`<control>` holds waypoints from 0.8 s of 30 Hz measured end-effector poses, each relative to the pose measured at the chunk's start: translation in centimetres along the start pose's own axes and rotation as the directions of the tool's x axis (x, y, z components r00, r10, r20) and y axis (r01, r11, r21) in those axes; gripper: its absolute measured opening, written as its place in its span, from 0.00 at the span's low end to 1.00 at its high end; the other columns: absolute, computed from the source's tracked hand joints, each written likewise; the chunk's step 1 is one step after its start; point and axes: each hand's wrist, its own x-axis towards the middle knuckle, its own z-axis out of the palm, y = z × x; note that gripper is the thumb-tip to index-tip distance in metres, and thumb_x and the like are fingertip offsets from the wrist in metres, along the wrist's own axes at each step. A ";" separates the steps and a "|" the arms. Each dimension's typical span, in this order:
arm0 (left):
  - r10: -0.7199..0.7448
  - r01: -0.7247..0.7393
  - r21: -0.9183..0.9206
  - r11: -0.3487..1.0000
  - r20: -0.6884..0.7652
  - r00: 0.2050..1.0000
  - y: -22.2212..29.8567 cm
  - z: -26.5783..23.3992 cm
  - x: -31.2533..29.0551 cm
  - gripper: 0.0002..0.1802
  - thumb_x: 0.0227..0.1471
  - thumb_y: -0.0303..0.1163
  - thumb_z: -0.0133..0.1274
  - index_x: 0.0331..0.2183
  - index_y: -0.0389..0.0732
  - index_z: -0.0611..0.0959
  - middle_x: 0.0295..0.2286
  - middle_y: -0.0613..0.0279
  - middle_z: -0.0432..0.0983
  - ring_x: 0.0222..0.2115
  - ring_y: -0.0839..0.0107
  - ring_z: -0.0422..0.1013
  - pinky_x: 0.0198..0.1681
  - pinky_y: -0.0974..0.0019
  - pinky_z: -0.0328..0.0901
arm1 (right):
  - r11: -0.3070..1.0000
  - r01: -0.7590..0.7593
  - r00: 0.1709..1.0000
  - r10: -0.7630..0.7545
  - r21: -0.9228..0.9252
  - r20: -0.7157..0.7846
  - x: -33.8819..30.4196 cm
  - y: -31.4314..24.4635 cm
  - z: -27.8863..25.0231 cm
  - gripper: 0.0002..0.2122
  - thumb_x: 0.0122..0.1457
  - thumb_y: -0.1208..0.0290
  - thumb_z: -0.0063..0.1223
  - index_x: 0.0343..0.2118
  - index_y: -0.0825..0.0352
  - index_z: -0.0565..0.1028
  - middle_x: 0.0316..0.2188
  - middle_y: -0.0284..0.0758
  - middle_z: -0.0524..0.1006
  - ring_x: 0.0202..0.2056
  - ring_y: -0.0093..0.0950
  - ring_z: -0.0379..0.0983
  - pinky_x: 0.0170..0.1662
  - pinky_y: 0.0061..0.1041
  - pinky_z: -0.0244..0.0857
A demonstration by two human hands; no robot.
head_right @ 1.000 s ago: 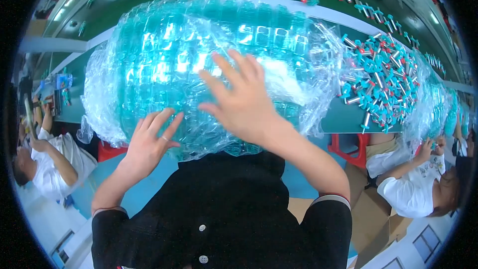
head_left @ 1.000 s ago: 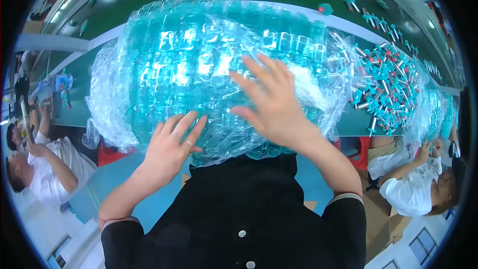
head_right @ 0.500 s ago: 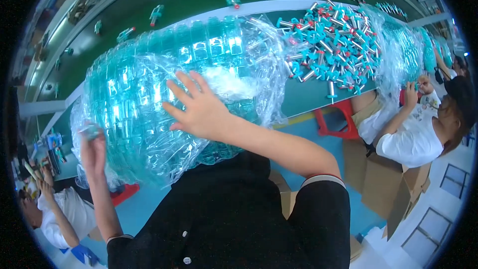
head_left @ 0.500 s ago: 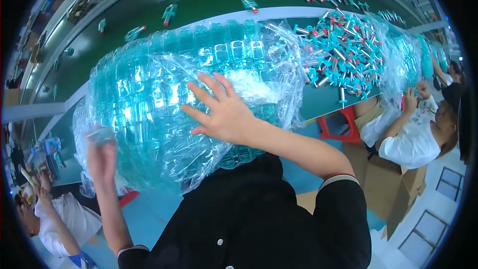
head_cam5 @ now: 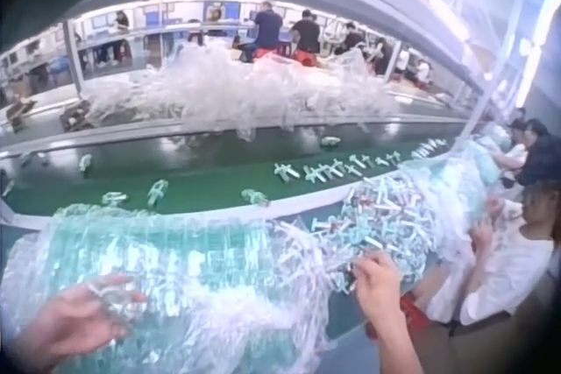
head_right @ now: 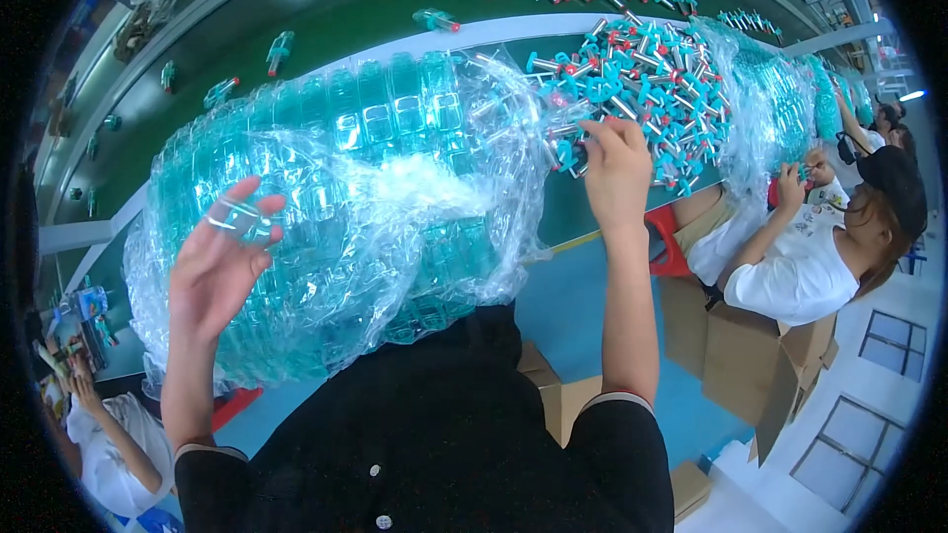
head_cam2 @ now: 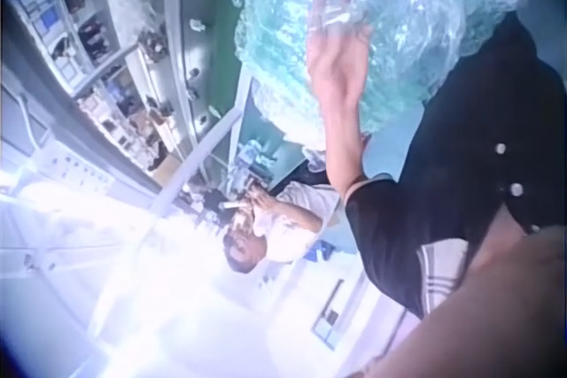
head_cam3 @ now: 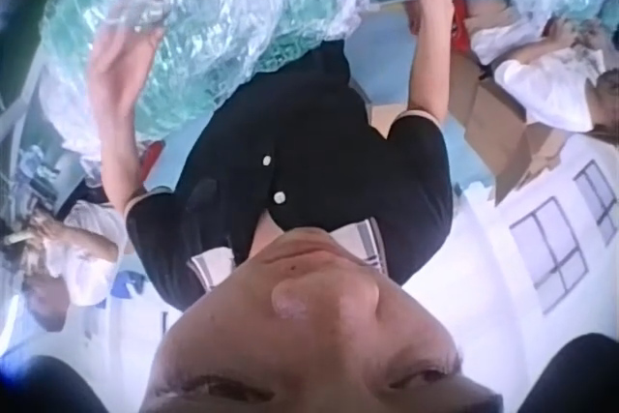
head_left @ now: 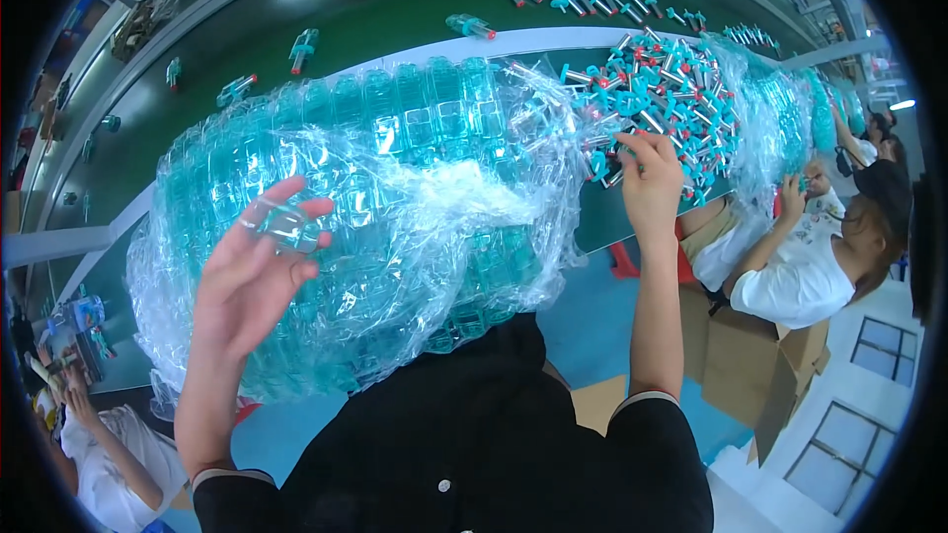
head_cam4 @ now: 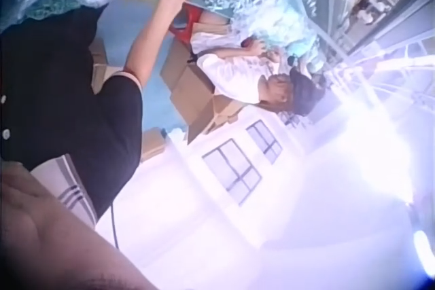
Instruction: The person assembles small green and silver plastic components by hand at a factory workstation.
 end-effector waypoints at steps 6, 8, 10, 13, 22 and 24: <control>-0.032 -0.049 0.377 0.925 0.205 0.978 -0.2 1.5 3.6 0.29 0.60 0.30 0.57 0.61 0.39 0.68 0.36 0.63 0.72 0.35 0.76 0.69 0.37 0.72 0.64 | 0.904 0.348 0.918 -0.276 -0.248 0.283 2.6 -1.2 0.6 0.05 0.53 0.79 0.60 0.34 0.66 0.81 0.33 0.39 0.70 0.37 0.39 0.73 0.36 0.36 0.69; 0.053 -0.148 0.460 0.876 0.214 0.975 -1.9 1.0 4.6 0.26 0.58 0.23 0.58 0.57 0.40 0.72 0.33 0.68 0.67 0.34 0.80 0.66 0.37 0.74 0.62 | 0.879 0.383 0.894 -0.276 -0.282 0.353 3.3 -1.2 -0.2 0.04 0.54 0.76 0.60 0.34 0.66 0.78 0.32 0.39 0.69 0.36 0.39 0.73 0.35 0.37 0.69; 0.132 -0.230 0.540 0.809 0.214 0.968 -3.4 0.3 5.1 0.26 0.57 0.24 0.58 0.57 0.40 0.73 0.34 0.68 0.69 0.35 0.80 0.66 0.36 0.74 0.61 | 0.873 0.379 0.899 -0.268 -0.307 0.347 3.5 -0.8 -1.3 0.08 0.54 0.76 0.60 0.36 0.65 0.75 0.33 0.39 0.70 0.32 0.39 0.74 0.33 0.38 0.68; 0.259 -0.337 0.634 0.696 0.216 0.942 -4.1 -0.4 5.1 0.27 0.56 0.23 0.59 0.57 0.41 0.73 0.37 0.67 0.72 0.37 0.79 0.67 0.36 0.74 0.61 | 0.938 0.256 0.947 -0.193 -0.236 0.258 4.2 -1.5 -3.6 0.09 0.53 0.78 0.59 0.35 0.67 0.72 0.33 0.42 0.77 0.32 0.44 0.77 0.33 0.40 0.71; 0.361 -0.492 0.774 0.399 0.360 0.860 -4.8 -0.7 5.9 0.31 0.43 0.29 0.72 0.51 0.45 0.82 0.40 0.60 0.80 0.42 0.64 0.76 0.41 0.64 0.69 | 0.572 -0.240 0.893 -0.187 0.784 0.409 -1.6 -15.9 2.2 0.09 0.58 0.88 0.58 0.42 0.75 0.80 0.38 0.41 0.81 0.31 0.25 0.82 0.35 0.22 0.76; 0.394 -0.515 0.767 0.384 0.368 0.842 -5.1 -0.8 5.6 0.30 0.42 0.29 0.73 0.50 0.44 0.83 0.41 0.59 0.80 0.41 0.63 0.76 0.43 0.63 0.70 | 0.571 -0.241 0.885 -0.201 0.785 0.419 -1.8 -17.1 3.3 0.09 0.57 0.87 0.59 0.41 0.74 0.80 0.36 0.41 0.82 0.31 0.27 0.83 0.34 0.22 0.76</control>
